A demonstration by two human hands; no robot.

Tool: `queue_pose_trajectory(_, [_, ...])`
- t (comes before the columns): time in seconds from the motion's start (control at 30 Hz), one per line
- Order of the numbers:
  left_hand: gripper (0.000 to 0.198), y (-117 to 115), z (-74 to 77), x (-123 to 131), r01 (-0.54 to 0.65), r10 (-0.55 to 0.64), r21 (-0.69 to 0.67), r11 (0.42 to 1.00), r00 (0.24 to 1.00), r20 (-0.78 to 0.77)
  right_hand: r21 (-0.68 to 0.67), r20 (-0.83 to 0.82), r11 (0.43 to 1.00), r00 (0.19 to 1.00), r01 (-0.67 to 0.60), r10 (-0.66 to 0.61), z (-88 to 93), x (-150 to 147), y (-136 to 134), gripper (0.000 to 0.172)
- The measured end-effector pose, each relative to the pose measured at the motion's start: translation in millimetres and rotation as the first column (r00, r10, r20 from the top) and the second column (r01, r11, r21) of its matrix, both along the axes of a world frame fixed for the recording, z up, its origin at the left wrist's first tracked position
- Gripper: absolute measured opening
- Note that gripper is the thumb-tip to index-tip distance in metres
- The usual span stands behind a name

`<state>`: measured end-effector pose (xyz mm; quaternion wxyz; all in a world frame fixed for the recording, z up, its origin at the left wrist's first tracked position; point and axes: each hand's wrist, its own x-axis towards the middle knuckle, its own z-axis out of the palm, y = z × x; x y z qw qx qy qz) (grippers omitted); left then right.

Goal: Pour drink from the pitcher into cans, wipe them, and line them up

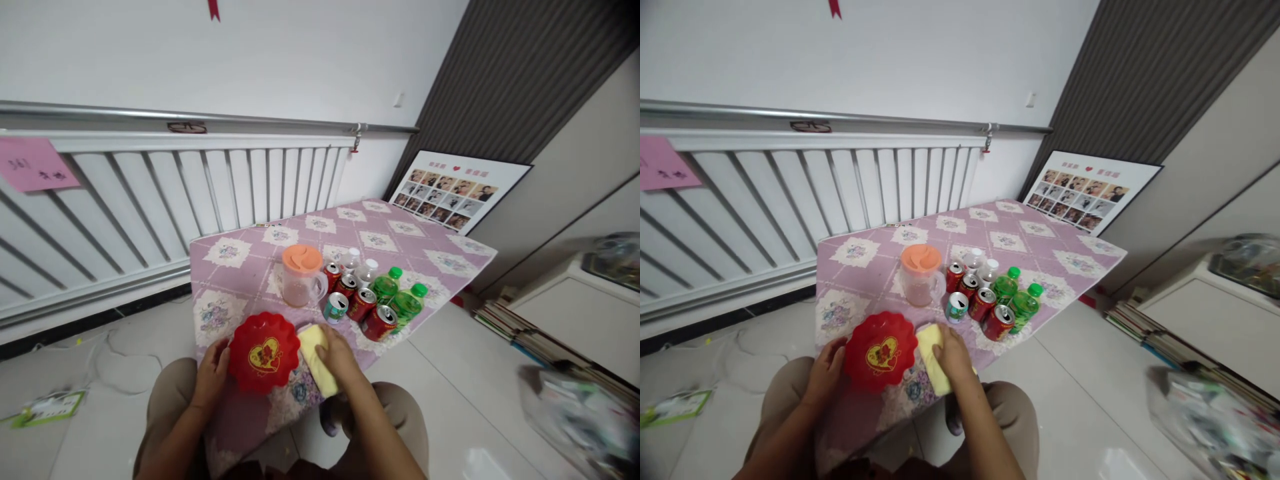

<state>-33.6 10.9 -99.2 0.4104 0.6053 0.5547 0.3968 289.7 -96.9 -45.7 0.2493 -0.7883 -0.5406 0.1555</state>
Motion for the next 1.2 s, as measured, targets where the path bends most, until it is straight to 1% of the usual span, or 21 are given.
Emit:
queue_pose_trajectory(0.13, [0.05, -0.2, -2.6, 3.1, 0.053, -0.053, 0.08, 0.995, 0.999, 0.005, 0.047, 0.029, 0.999, 0.999, 0.017, -0.018, 1.3, 2.6, -2.6, 0.049])
queue_pose_trajectory(0.2, [0.05, -0.3, -4.4, 4.3, 0.091, -0.089, 0.124, 0.988, 0.996, -0.018, 0.098, 0.042, 0.994, 0.998, 0.043, -0.047, 3.1, -1.2, -4.7, 0.046])
queue_pose_trajectory(0.27, [0.05, -0.2, -6.4, 5.2, 0.112, -0.106, 0.159, 0.981, 0.993, -0.048, 0.164, 0.036, 0.986, 0.998, 0.043, -0.05, 3.9, -10.2, -5.8, 0.046])
queue_pose_trajectory(0.33, [0.05, -0.2, -8.2, 5.9, 0.127, -0.115, 0.195, 0.972, 0.991, -0.073, 0.214, 0.008, 0.977, 1.0, 0.006, -0.007, 1.4, -24.9, -6.3, 0.045])
queue_pose_trajectory(0.47, [0.05, 0.1, -10.7, 7.0, 0.174, -0.15, 0.266, 0.948, 0.982, -0.111, 0.239, -0.068, 0.969, 0.995, -0.058, 0.076, -15.2, -62.7, -7.0, 0.05])
queue_pose_trajectory(0.57, [0.048, 0.7, -12.0, 7.3, 0.191, -0.16, 0.308, 0.932, 0.979, -0.124, 0.226, -0.119, 0.973, 0.99, -0.043, 0.071, -29.4, -85.6, -8.1, 0.055])
queue_pose_trajectory(0.67, [0.045, 1.4, -12.7, 7.3, 0.187, -0.156, 0.345, 0.92, 0.981, -0.115, 0.231, -0.161, 0.973, 0.985, -0.025, 0.064, -36.4, -98.6, -9.2, 0.059])
queue_pose_trajectory(0.83, [0.038, 1.3, -11.6, 7.9, 0.14, -0.111, 0.373, 0.917, 0.989, -0.098, 0.278, -0.223, 0.961, 0.973, 0.012, 0.052, -37.8, -100.2, -12.2, 0.06])
queue_pose_trajectory(1.07, [0.034, -0.3, -8.4, 9.0, 0.13, -0.104, 0.359, 0.924, 0.99, -0.091, 0.318, -0.275, 0.946, 0.961, 0.062, 0.029, -49.2, -93.2, -15.5, 0.05])
queue_pose_trajectory(1.2, [0.032, -1.4, -4.1, 9.2, 0.13, -0.105, 0.354, 0.926, 0.99, -0.09, 0.311, -0.274, 0.948, 0.962, 0.074, 0.015, -54.0, -94.7, -13.8, 0.054])
